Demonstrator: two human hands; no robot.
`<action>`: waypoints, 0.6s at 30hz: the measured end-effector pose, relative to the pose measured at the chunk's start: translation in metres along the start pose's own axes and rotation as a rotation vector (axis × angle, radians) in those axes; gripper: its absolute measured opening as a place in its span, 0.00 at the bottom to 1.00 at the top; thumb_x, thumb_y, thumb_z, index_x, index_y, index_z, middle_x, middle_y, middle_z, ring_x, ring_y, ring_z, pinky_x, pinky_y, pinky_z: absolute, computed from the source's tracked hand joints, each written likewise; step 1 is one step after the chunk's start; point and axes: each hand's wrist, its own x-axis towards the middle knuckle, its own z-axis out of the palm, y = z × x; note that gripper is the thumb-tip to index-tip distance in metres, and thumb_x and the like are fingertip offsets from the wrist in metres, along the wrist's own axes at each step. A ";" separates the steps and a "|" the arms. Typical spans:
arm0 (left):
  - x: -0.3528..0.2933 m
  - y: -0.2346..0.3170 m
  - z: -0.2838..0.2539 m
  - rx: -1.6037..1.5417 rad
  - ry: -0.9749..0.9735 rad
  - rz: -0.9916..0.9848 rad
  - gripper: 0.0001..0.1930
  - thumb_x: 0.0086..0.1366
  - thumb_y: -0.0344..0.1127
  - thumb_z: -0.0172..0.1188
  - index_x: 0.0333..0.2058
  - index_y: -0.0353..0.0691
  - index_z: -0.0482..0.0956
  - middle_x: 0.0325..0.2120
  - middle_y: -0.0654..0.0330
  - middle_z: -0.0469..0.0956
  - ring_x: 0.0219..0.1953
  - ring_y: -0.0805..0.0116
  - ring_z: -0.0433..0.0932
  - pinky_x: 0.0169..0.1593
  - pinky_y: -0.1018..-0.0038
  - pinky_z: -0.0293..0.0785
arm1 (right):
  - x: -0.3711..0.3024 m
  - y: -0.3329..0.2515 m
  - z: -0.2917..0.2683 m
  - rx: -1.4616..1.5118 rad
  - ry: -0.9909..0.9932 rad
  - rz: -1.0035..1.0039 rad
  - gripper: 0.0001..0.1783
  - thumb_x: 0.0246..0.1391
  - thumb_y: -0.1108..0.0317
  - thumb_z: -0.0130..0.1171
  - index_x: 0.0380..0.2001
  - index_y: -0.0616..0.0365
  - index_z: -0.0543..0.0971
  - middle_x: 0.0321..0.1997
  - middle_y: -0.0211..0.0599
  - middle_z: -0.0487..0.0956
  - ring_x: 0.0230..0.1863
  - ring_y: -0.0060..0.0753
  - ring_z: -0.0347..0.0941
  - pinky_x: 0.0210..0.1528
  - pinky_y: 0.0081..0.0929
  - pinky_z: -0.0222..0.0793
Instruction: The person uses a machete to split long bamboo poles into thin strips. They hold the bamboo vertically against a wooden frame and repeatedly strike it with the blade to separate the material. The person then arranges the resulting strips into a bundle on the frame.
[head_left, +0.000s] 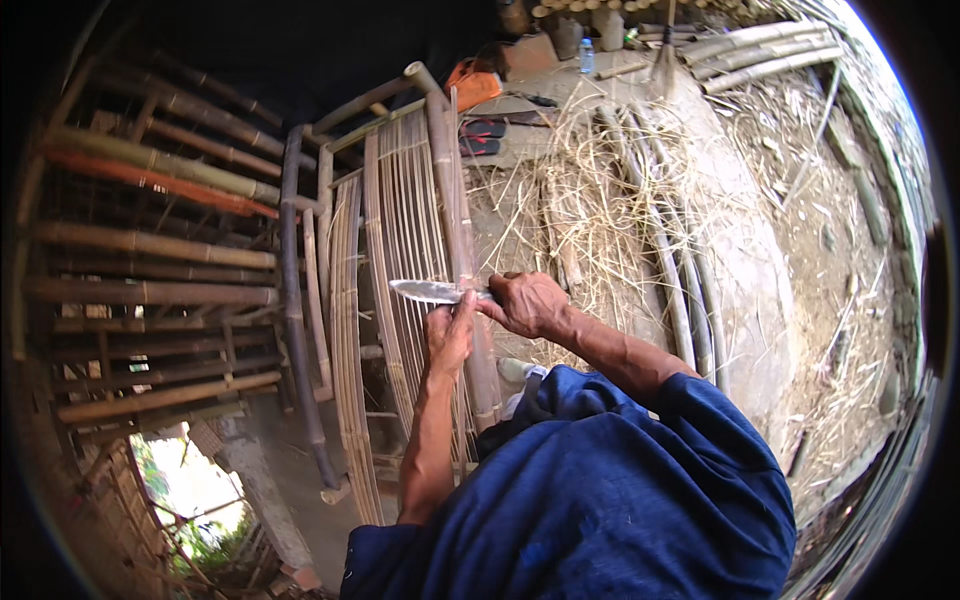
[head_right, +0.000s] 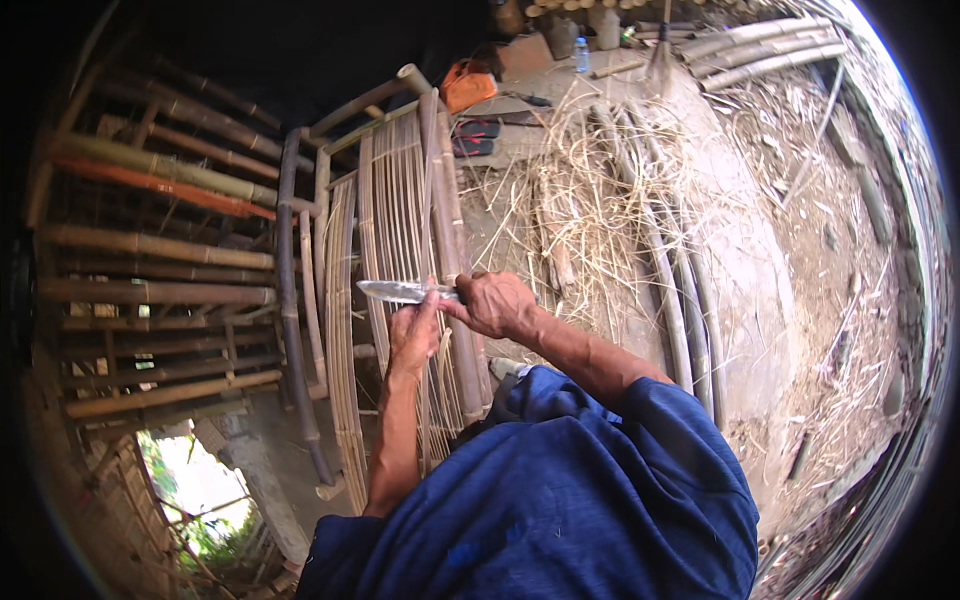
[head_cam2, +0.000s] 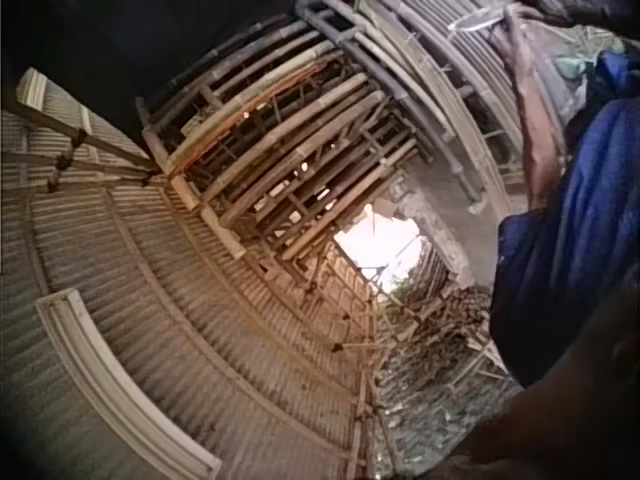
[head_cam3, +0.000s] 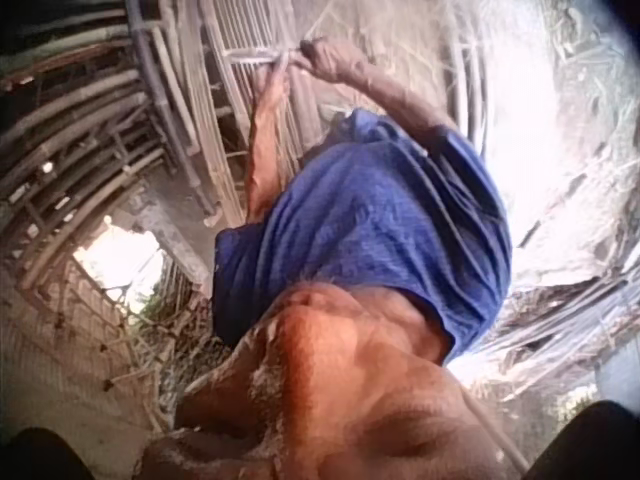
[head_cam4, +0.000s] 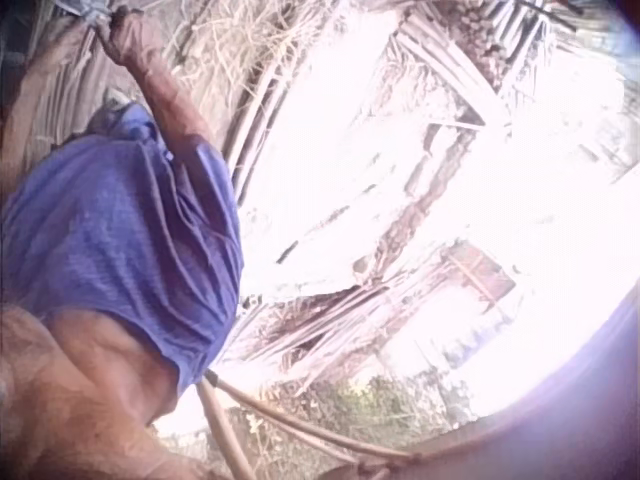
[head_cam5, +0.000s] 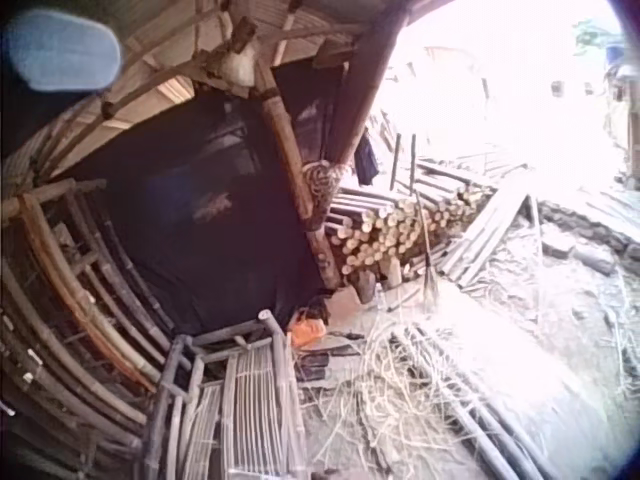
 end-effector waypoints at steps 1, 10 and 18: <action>-0.002 -0.002 0.016 0.077 -0.008 0.017 0.20 0.69 0.49 0.60 0.50 0.40 0.78 0.14 0.76 0.61 0.12 0.88 0.55 0.14 0.83 0.49 | -0.007 0.010 -0.015 0.002 0.023 0.040 0.35 0.62 0.35 0.45 0.34 0.60 0.78 0.26 0.57 0.80 0.32 0.60 0.80 0.34 0.50 0.74; -0.083 0.021 0.093 0.196 -0.252 0.195 0.30 0.69 0.33 0.55 0.66 0.28 0.59 0.13 0.76 0.61 0.11 0.88 0.56 0.14 0.84 0.51 | -0.011 0.129 -0.108 0.001 0.078 0.364 0.43 0.65 0.30 0.30 0.31 0.57 0.79 0.16 0.41 0.75 0.17 0.39 0.72 0.21 0.44 0.70; -0.166 0.014 0.071 0.444 -0.271 0.223 0.27 0.69 0.34 0.55 0.63 0.27 0.64 0.14 0.74 0.64 0.16 0.87 0.58 0.20 0.83 0.53 | 0.011 0.204 -0.196 -0.039 0.276 0.424 0.45 0.63 0.26 0.28 0.27 0.57 0.78 0.25 0.46 0.77 0.23 0.40 0.73 0.26 0.44 0.71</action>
